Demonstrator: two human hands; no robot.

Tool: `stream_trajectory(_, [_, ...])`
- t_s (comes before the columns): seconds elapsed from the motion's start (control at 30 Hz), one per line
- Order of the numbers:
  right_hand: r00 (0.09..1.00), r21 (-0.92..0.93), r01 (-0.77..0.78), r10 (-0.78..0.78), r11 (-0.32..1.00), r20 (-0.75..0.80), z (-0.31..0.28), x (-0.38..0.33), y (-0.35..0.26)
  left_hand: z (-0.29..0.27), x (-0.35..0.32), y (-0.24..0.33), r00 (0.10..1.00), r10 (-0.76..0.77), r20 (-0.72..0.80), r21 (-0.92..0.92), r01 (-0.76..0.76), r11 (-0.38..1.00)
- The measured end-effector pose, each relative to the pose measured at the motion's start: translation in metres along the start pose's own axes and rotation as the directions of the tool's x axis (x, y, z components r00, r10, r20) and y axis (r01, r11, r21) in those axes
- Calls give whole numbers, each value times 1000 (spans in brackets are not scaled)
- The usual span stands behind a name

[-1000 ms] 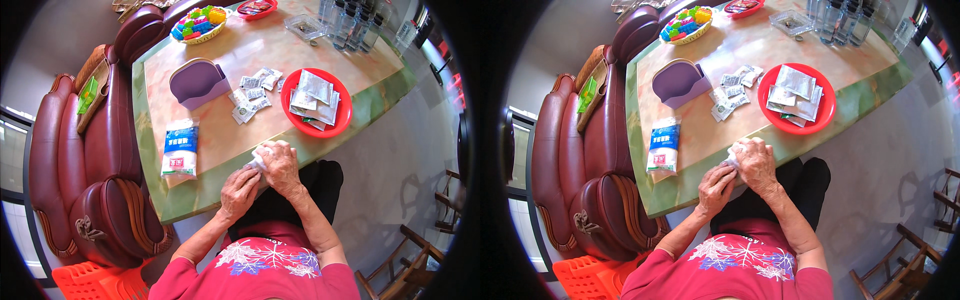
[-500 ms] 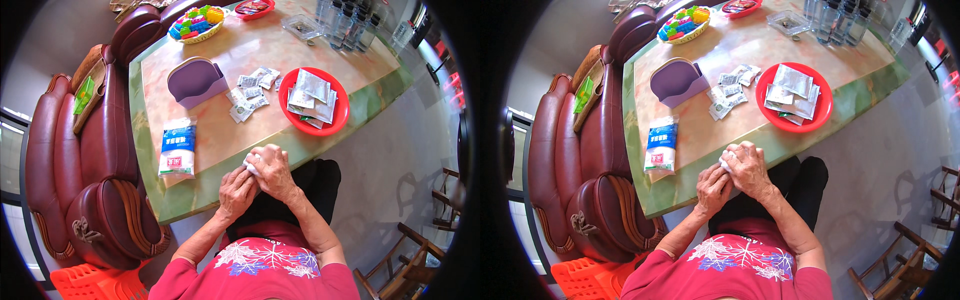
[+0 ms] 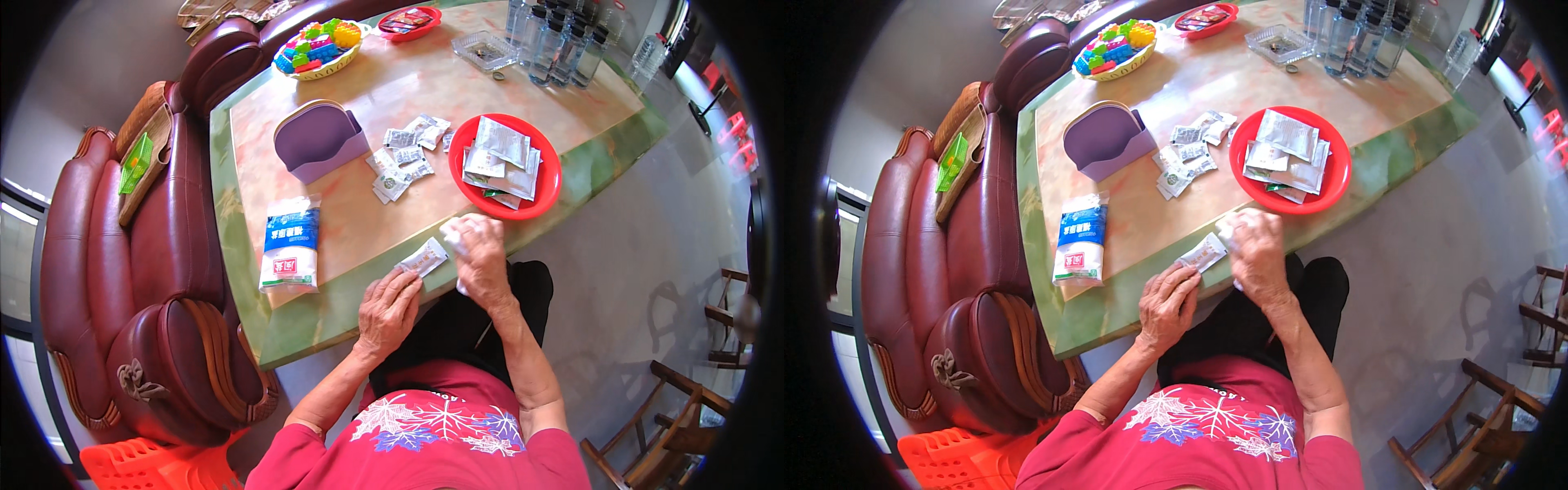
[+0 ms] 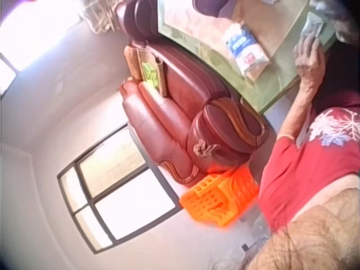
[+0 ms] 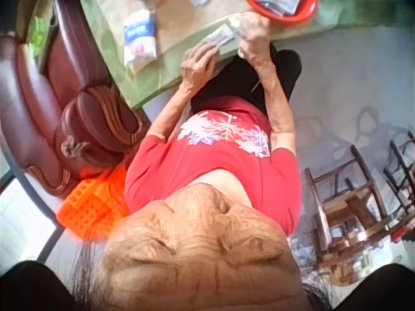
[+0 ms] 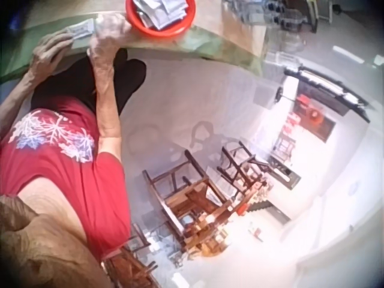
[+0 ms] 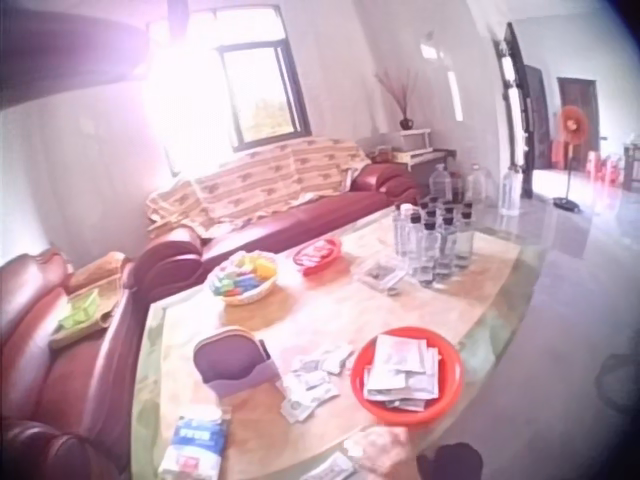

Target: The person sits at a table and wipes small white packets with a white cloth. They pick up packets from the table, wipe them individually, and place them into a red bowl. The person also wipes a larger blue and white package at the end of the sequence.

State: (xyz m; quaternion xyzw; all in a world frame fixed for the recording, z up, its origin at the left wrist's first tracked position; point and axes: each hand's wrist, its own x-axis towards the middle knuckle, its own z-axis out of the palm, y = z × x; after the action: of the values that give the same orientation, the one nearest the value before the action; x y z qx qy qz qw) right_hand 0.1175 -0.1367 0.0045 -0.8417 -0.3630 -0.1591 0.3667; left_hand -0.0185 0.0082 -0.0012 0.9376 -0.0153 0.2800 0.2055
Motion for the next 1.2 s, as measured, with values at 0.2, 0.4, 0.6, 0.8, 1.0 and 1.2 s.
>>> stream_trajectory(0.2, [970, 19, 172, -173, 985, 169, 19, -3, -30, 0, -2, -1, 1000, 2, 19, -5, -2, 1000])
stream_trajectory(0.4, [972, -172, 148, -111, 974, 208, 1, 1, -13, 2, 2, 0, 999, -36, -29, -16, 35, 999])
stream_trajectory(0.6, [992, -399, 82, -34, 913, 125, -3, -33, -47, 5, 3, 6, 989, -113, -91, -80, 106, 991])
stream_trajectory(0.8, [992, -68, -115, 118, 991, 51, -6, -49, -52, 7, -8, 24, 996, -70, 61, -59, 73, 996])
stream_trajectory(1.0, [995, 403, -94, 70, 911, 74, -25, -22, -21, 9, -7, 31, 994, -86, 74, 0, 87, 996])
stream_trajectory(1.2, [899, 338, 94, -226, 937, 376, -13, -6, -4, 30, -13, 22, 996, -11, -91, 138, 23, 990])
